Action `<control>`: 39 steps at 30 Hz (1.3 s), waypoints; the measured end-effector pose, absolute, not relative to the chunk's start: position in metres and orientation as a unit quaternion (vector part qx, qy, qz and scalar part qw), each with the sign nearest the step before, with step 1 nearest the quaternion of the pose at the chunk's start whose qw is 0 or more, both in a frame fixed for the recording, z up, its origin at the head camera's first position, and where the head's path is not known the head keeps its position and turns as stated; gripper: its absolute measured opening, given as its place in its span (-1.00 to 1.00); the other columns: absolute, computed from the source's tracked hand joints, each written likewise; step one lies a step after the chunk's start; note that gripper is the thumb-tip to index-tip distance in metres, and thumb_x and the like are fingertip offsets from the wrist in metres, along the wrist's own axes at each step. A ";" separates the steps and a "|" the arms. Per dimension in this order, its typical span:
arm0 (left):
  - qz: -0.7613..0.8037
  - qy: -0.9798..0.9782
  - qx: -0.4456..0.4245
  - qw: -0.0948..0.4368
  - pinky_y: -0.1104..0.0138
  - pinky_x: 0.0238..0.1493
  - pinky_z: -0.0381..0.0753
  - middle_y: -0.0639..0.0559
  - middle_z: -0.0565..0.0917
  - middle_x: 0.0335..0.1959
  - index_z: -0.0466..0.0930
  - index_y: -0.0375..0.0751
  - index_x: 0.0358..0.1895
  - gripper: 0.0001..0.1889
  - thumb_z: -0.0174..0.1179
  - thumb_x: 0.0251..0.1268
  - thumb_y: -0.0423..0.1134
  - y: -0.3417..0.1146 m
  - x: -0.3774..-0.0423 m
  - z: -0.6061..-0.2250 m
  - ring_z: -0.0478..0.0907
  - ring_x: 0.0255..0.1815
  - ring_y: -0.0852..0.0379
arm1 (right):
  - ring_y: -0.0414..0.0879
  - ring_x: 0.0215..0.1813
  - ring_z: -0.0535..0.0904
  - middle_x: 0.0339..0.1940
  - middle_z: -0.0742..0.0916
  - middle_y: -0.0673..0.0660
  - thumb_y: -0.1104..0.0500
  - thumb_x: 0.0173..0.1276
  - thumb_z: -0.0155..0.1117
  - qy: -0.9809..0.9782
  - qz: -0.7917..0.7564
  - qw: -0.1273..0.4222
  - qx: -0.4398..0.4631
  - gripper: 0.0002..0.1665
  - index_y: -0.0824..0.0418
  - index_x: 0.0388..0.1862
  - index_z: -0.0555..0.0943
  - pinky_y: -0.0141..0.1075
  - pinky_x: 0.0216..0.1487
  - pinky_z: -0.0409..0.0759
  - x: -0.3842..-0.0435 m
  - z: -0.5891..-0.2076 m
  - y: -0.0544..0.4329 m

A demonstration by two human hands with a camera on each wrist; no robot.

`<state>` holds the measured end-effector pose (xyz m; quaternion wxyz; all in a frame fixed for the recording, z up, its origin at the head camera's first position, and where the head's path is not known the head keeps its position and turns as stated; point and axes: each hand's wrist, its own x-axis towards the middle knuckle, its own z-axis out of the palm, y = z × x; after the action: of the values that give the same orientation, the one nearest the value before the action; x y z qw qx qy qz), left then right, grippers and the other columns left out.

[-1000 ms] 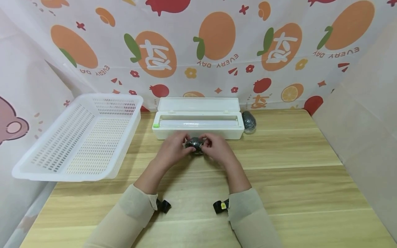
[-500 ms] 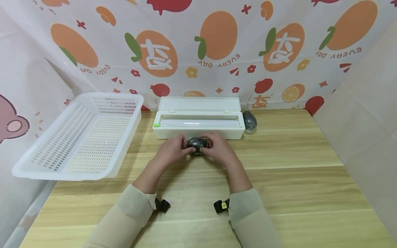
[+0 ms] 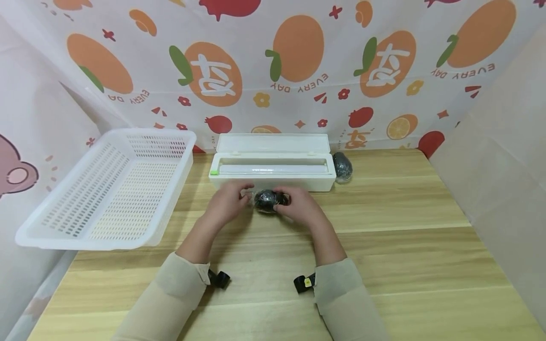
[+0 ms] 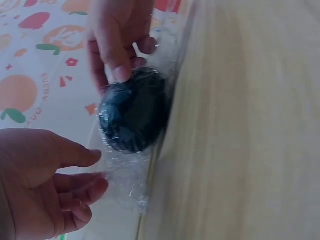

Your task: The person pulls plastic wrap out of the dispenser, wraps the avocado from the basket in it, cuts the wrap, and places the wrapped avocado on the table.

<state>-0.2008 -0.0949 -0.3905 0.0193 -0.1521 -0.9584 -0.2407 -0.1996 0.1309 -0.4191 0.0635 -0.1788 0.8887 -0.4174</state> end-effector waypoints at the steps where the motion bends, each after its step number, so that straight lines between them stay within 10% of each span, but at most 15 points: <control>1: -0.234 -0.959 -0.157 0.015 0.06 0.12 0.59 -0.10 0.70 0.07 0.65 -0.19 0.09 -0.67 0.19 0.26 -0.40 -0.095 -0.202 -0.393 0.60 0.13 -0.10 | -0.09 -0.46 0.48 -0.28 0.69 0.07 0.11 0.21 0.45 0.888 -0.418 0.064 -0.179 -0.44 -0.02 0.23 0.61 -0.23 -0.44 0.53 -0.199 -0.419 0.131; 14: -0.219 -0.961 -0.163 -0.033 0.09 -0.19 0.62 -0.09 0.68 -0.34 0.64 -0.20 -0.37 -0.93 0.17 0.20 -0.39 -0.093 -0.205 -0.411 0.62 -0.26 -0.04 | -0.09 -0.47 0.50 -0.18 0.70 0.09 0.10 0.23 0.42 0.881 -0.428 0.062 -0.191 -0.38 0.00 0.31 0.55 -0.23 -0.48 0.54 -0.199 -0.423 0.131; 28: -0.254 -0.961 -0.106 -0.022 0.10 -0.14 0.62 -0.04 0.74 -0.28 0.76 -0.17 -0.30 -0.86 0.20 0.19 -0.35 -0.090 -0.202 -0.409 0.64 -0.20 -0.02 | -0.02 -0.05 0.60 0.17 0.68 0.10 -0.02 0.25 0.43 0.895 -0.402 0.075 -0.180 -0.41 -0.06 0.27 0.56 -0.11 -0.02 0.57 -0.201 -0.423 0.133; 39: -0.333 -0.929 -0.108 -0.120 0.29 -0.33 0.59 -0.08 0.73 -0.32 0.72 -0.29 -0.10 -0.78 0.18 0.24 -0.36 -0.091 -0.200 -0.397 0.60 -0.38 0.08 | 0.08 0.28 0.54 0.22 0.66 0.17 0.02 0.27 0.43 0.894 -0.402 0.079 -0.182 -0.41 -0.01 0.29 0.55 0.00 0.28 0.47 -0.201 -0.420 0.133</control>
<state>-0.1999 -0.0907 -0.3967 -0.1199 -0.1076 -0.9291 -0.3330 -0.2009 0.1332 -0.4198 0.0791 -0.1822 0.8940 -0.4017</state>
